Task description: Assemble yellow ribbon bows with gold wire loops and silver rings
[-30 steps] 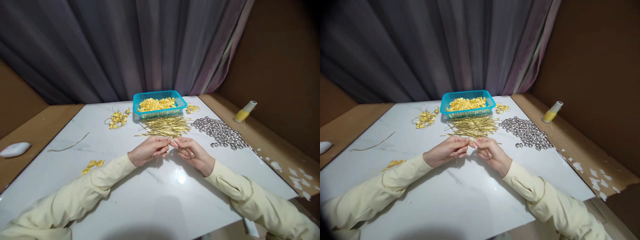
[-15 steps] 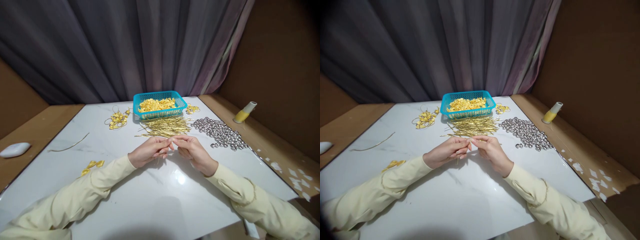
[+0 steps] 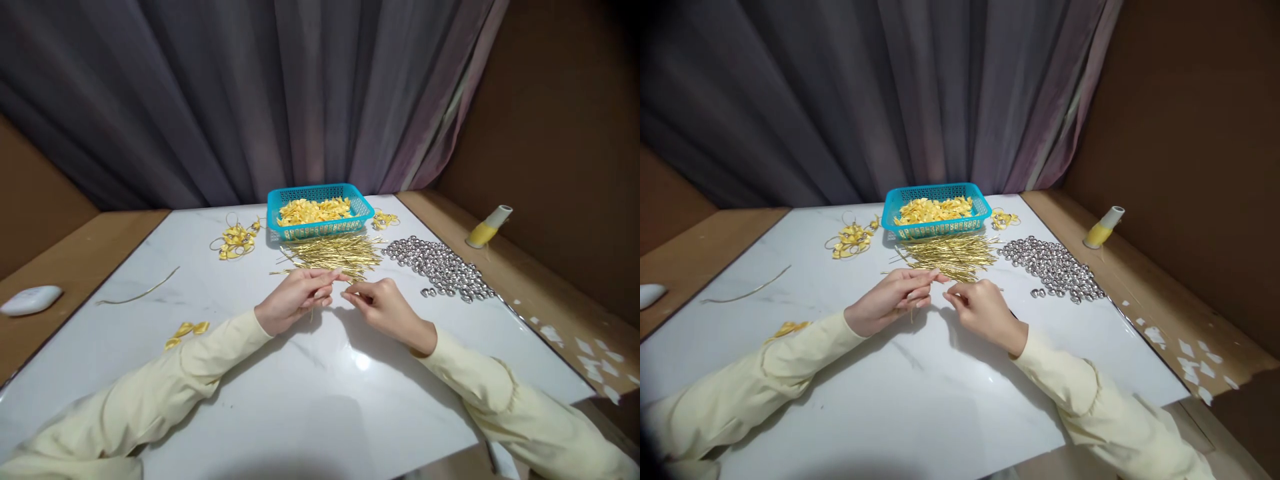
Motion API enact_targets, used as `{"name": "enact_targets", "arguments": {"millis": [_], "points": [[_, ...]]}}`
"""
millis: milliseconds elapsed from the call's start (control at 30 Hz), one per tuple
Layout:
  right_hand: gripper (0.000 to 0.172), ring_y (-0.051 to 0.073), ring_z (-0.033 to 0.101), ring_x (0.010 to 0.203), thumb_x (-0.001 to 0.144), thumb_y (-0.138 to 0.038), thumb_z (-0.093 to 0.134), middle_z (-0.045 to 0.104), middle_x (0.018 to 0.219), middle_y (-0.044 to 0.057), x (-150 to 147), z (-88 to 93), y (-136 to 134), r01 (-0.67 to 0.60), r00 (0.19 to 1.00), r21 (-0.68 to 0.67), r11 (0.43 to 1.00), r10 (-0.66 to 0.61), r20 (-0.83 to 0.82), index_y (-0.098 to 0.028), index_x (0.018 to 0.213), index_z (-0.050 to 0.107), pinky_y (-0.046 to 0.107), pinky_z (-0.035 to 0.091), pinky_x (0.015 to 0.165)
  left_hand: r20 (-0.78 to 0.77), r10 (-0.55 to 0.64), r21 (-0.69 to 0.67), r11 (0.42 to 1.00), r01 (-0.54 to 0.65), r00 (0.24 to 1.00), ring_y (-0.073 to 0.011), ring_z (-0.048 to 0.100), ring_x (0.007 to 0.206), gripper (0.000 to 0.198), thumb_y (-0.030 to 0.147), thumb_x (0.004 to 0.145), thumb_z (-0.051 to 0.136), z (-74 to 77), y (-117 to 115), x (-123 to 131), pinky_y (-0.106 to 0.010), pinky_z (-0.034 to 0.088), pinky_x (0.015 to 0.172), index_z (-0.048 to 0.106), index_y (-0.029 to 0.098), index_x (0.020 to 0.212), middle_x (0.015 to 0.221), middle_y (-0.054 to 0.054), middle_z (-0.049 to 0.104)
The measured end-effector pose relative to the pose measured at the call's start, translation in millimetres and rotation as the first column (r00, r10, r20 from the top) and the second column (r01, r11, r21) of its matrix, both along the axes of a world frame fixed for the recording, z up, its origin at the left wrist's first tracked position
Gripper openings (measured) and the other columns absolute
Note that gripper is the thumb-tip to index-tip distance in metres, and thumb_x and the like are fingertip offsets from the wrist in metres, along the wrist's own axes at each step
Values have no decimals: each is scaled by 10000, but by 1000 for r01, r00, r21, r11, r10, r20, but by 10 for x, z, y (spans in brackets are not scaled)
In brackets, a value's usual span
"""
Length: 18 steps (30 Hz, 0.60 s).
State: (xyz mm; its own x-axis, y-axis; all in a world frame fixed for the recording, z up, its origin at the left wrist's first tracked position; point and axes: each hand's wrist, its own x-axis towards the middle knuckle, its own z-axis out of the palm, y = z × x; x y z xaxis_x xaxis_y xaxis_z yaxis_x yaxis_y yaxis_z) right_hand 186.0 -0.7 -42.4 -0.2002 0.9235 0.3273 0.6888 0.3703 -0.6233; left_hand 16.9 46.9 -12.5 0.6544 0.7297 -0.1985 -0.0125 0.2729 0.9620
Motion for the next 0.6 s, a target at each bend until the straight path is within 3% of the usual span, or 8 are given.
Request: {"name": "enact_targets", "arguments": {"millis": [100, 200, 367, 500, 600], "points": [[233, 77, 303, 433, 792, -184, 474, 479, 466, -16, -4, 11, -20, -57, 998, 16, 998, 56, 35, -146, 600, 601, 214, 243, 472, -95, 48, 143, 989, -35, 994, -40, 214, 390, 258, 348, 795, 559, 4, -38, 15, -189, 295, 466, 657, 112, 764, 407, 95, 292], [201, 74, 308, 426, 759, -130, 455, 468, 464, -19, 10, 18, -43, -62, 994, 73, 995, 56, 90, -144, 599, 576, 210, 236, 470, -252, 103, 338, 941, -12, 962, -53, 297, 413, 302, 356, 789, 547, 3, -73, 29, -195, 259, 431, 627, 110, 634, 443, 54, 419], [163, 82, 343, 427, 732, -94, 421, 475, 475, -21, 66, 28, -64, -69, 974, 153, 986, 33, 226, -154, 652, 550, 214, 223, 473, -409, 30, 571, 788, 231, 912, -71, 422, 463, 336, 274, 839, 449, 5, -79, 16, -192, 343, 495, 550, 136, 550, 497, 30, 511], [159, 104, 422, 497, 767, -94, 401, 552, 588, 8, 100, 55, -56, -124, 951, 151, 981, 75, 299, -163, 756, 545, 221, 251, 507, -474, -18, 646, 672, 362, 880, -80, 476, 495, 297, 220, 845, 423, 18, -79, -2, -191, 374, 550, 551, 150, 586, 527, 25, 552], [146, 123, 468, 571, 791, -102, 397, 570, 661, 29, 87, 65, -46, -157, 957, 125, 980, 119, 266, -165, 758, 523, 222, 287, 532, -489, -48, 609, 696, 381, 871, -81, 479, 485, 264, 238, 833, 458, 17, -88, -1, -189, 375, 537, 578, 150, 614, 523, 22, 562]]}}
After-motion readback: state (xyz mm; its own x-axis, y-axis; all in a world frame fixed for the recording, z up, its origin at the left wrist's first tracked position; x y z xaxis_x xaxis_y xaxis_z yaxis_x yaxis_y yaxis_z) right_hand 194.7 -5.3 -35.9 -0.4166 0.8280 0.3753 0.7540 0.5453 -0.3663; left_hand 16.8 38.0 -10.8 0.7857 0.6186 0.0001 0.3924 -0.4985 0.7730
